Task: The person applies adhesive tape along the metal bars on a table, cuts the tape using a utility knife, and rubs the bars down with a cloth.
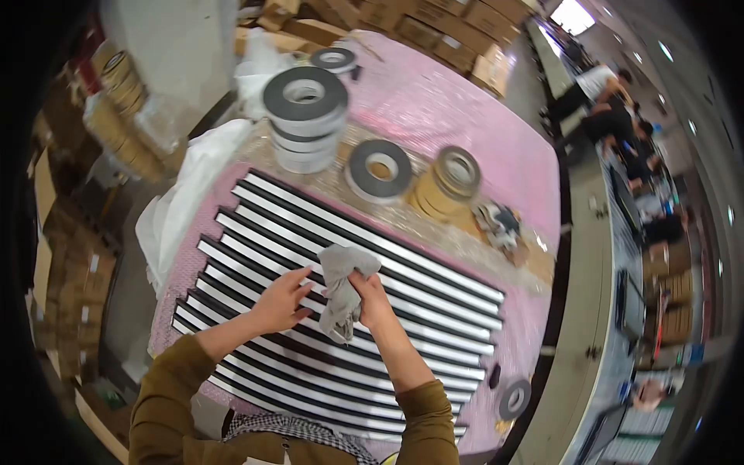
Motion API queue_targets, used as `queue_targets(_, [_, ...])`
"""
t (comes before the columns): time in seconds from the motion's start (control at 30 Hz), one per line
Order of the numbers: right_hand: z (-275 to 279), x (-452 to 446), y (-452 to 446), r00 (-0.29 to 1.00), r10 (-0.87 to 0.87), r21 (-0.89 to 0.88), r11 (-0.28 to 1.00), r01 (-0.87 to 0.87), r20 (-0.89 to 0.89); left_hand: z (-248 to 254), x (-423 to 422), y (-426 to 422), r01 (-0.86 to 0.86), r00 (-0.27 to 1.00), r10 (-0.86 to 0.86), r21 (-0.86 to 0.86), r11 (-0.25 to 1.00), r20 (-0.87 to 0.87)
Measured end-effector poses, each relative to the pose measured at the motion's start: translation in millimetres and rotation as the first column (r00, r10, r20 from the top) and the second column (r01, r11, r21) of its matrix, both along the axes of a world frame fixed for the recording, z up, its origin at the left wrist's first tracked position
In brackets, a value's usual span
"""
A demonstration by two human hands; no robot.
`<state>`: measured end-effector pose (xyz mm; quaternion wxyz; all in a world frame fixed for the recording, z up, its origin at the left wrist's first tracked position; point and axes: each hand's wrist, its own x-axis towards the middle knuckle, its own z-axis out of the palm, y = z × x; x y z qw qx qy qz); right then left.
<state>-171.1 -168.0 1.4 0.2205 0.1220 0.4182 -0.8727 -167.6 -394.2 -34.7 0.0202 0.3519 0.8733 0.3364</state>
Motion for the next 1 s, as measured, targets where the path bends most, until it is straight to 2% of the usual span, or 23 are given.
queue_targets(0.1, [-8.4, 76.4, 34.9, 0.986, -0.16, 0.051, 0.986, 0.158, 0.04, 5.1, 71.4, -20.0, -0.052, 0.994, 0.055, -0.034, 0.998, 0.1])
queue_targets(0.17, [-12.9, 130.1, 52.9, 0.952, -0.298, 0.087, 0.952, 0.292, 0.071, 8.5, 114.1, -29.5, -0.09, 0.953, 0.094, -0.027, 0.996, 0.287])
queue_targets(0.23, [-16.9, 180.3, 64.5, 0.957, -0.265, 0.228, 0.945, 0.233, 0.12, 18.0, 153.4, -34.5, -0.082, 0.955, 0.08, -0.004, 0.997, 0.285])
queue_targets(0.27, [-16.4, 202.3, 72.4, 0.96, -0.24, 0.295, 0.937, 0.189, 0.147, 16.0, 170.5, -37.8, -0.023, 0.959, 0.02, 0.008, 1.0, 0.284])
queue_targets(0.33, [-12.9, 248.2, 86.7, 0.927, -0.355, 0.32, 0.898, 0.303, 0.118, 9.5, 199.8, -45.5, -0.078, 0.944, 0.071, 0.009, 0.997, 0.323])
queue_targets(0.43, [-17.1, 310.2, 97.5, 0.871, -0.485, 0.34, 0.835, 0.434, 0.081, -3.8, 231.3, -50.0, -0.028, 0.938, 0.02, 0.018, 0.999, 0.347])
queue_targets(0.5, [-26.5, 351.5, 112.5, 0.763, -0.645, 0.484, 0.682, 0.548, 0.046, -4.8, 241.8, -51.1, 0.006, 0.93, -0.013, 0.019, 1.0, 0.367])
queue_targets(0.57, [-46.9, 393.1, 138.2, 0.691, -0.716, 0.593, 0.515, 0.619, -0.1, -1.7, 249.5, -51.6, 0.051, 0.944, -0.058, 0.029, 0.998, 0.325])
queue_targets(0.63, [-34.2, 425.4, 162.5, 0.674, -0.713, 0.773, 0.315, 0.551, -0.19, 0.8, 252.6, -53.2, 0.076, 0.95, -0.084, 0.037, 0.996, 0.301])
queue_targets(0.7, [-18.1, 445.3, 191.3, 0.7, -0.69, 0.926, 0.116, 0.359, -0.185, 1.7, 253.4, -61.2, 0.044, 0.954, -0.049, 0.024, 0.999, 0.294])
queue_targets(0.73, [-14.8, 453.1, 209.6, 0.704, -0.686, 0.927, 0.117, 0.357, -0.185, 0.5, 254.4, -63.7, 0.024, 0.957, -0.028, 0.017, 1.0, 0.289])
queue_targets(0.77, [-14.5, 459.6, 228.3, 0.783, -0.564, 0.965, -0.155, 0.211, -0.262, -1.7, 257.1, -66.8, 0.019, 0.957, -0.022, 0.015, 1.0, 0.29])
queue_targets(0.8, [-18.1, 463.3, 243.7, 0.86, -0.422, 0.898, -0.431, 0.089, -0.288, -4.1, 260.2, -71.3, -0.01, 0.956, 0.012, -0.007, 1.0, 0.293])
queue_targets(0.97, [-20.0, 443.0, 315.0, 0.862, -0.388, 0.898, -0.413, 0.153, -0.326, -12.3, 274.2, -48.6, -0.079, 0.956, 0.096, -0.072, 0.994, 0.279])
queue_targets(1.0, [-20.7, 432.3, 325.9, 0.877, -0.336, 0.899, -0.386, 0.205, -0.344, -5.3, 278.6, -34.9, -0.095, 0.952, 0.116, -0.088, 0.992, 0.283])
